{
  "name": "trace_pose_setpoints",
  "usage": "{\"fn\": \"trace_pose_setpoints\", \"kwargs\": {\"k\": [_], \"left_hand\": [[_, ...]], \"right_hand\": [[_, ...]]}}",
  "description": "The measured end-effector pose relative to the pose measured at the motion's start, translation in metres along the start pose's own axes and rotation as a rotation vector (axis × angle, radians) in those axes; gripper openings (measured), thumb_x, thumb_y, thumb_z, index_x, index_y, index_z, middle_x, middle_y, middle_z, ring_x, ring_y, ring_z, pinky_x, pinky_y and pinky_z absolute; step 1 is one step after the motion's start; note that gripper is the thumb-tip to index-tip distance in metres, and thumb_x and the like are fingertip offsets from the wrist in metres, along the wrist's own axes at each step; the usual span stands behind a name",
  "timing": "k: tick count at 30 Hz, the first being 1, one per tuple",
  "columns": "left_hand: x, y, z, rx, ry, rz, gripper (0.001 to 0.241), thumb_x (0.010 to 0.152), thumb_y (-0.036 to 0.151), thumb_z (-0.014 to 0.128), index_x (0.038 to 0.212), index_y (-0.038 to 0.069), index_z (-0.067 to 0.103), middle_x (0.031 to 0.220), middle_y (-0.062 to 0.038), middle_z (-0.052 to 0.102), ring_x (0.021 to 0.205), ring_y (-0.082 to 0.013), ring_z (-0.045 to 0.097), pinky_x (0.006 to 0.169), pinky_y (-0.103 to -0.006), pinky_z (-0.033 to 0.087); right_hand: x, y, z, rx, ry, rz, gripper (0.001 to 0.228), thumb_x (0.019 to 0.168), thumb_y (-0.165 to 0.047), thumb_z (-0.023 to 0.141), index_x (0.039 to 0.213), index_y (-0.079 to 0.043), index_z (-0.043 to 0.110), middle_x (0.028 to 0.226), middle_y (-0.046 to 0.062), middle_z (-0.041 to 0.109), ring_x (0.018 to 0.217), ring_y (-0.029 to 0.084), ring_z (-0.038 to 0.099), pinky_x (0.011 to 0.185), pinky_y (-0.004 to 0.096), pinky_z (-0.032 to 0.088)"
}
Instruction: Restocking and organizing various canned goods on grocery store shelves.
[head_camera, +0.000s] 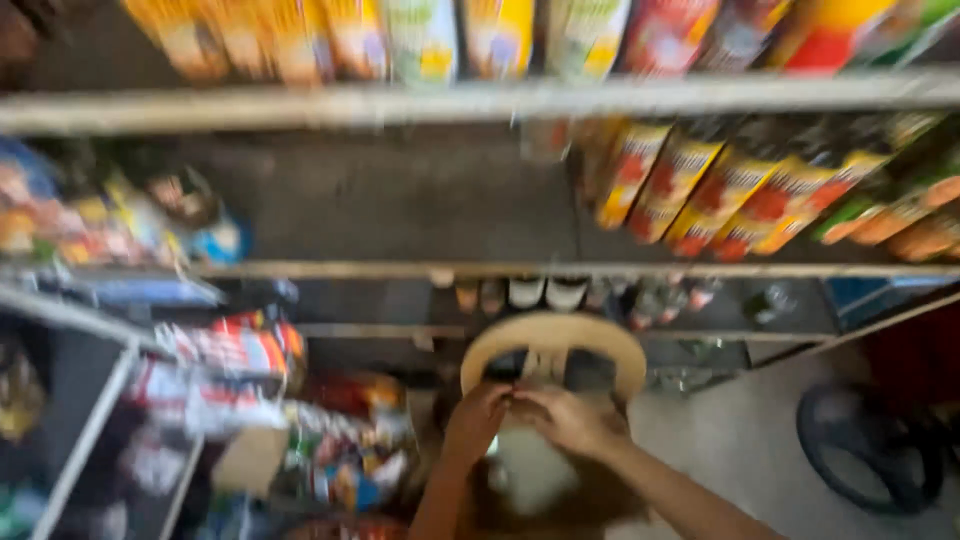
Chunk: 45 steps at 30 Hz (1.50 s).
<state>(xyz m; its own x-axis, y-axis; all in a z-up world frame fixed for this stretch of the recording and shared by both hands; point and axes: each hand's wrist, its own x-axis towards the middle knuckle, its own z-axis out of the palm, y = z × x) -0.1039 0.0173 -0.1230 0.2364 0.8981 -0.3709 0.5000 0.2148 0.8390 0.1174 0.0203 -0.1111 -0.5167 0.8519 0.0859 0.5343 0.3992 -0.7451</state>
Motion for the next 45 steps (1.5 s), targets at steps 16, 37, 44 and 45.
{"fn": "trace_pose_setpoints", "kwargs": {"k": [16,37,44,45], "left_hand": [[0.029,-0.281,0.158,0.595,0.079,-0.207,0.059,0.091,0.020,0.067,0.145,0.012,0.044,0.138,-0.014,0.055,0.125,-0.0345,0.056,0.093,-0.0510,0.052],[-0.007,-0.185,0.165,0.502,-0.046,-0.012,0.066,0.081,0.030,0.081,0.137,0.013,0.051,0.127,-0.014,0.063,0.123,-0.0344,0.059,0.101,-0.0485,0.047],[-0.011,-0.110,0.114,0.510,0.004,0.095,0.069,0.077,0.033,0.086,0.134,0.013,0.053,0.124,-0.014,0.066,0.123,-0.0344,0.059,0.103,-0.0477,0.045],[-0.007,-0.117,0.106,0.516,0.011,0.115,0.069,0.077,0.034,0.086,0.134,0.013,0.053,0.123,-0.014,0.067,0.123,-0.0344,0.060,0.104,-0.0476,0.045]], "right_hand": [[-0.064,0.181,0.217,-0.052,-0.665,0.459,0.073,0.089,-0.017,0.071,0.153,-0.014,0.036,0.152,0.018,0.045,0.134,0.036,0.049,0.110,0.044,0.041],[-0.144,0.301,0.352,0.131,-0.253,0.196,0.064,0.088,-0.007,0.063,0.149,-0.004,0.046,0.148,0.022,0.051,0.135,0.041,0.050,0.112,0.044,0.040],[-0.132,0.265,0.272,1.597,0.010,1.192,0.052,0.103,-0.030,0.066,0.147,-0.005,0.054,0.121,0.010,0.045,0.102,0.025,0.049,0.093,0.045,0.049],[-0.120,0.223,0.232,1.599,0.013,1.168,0.052,0.103,-0.030,0.066,0.147,-0.005,0.054,0.121,0.010,0.045,0.102,0.025,0.049,0.093,0.045,0.049]]}}
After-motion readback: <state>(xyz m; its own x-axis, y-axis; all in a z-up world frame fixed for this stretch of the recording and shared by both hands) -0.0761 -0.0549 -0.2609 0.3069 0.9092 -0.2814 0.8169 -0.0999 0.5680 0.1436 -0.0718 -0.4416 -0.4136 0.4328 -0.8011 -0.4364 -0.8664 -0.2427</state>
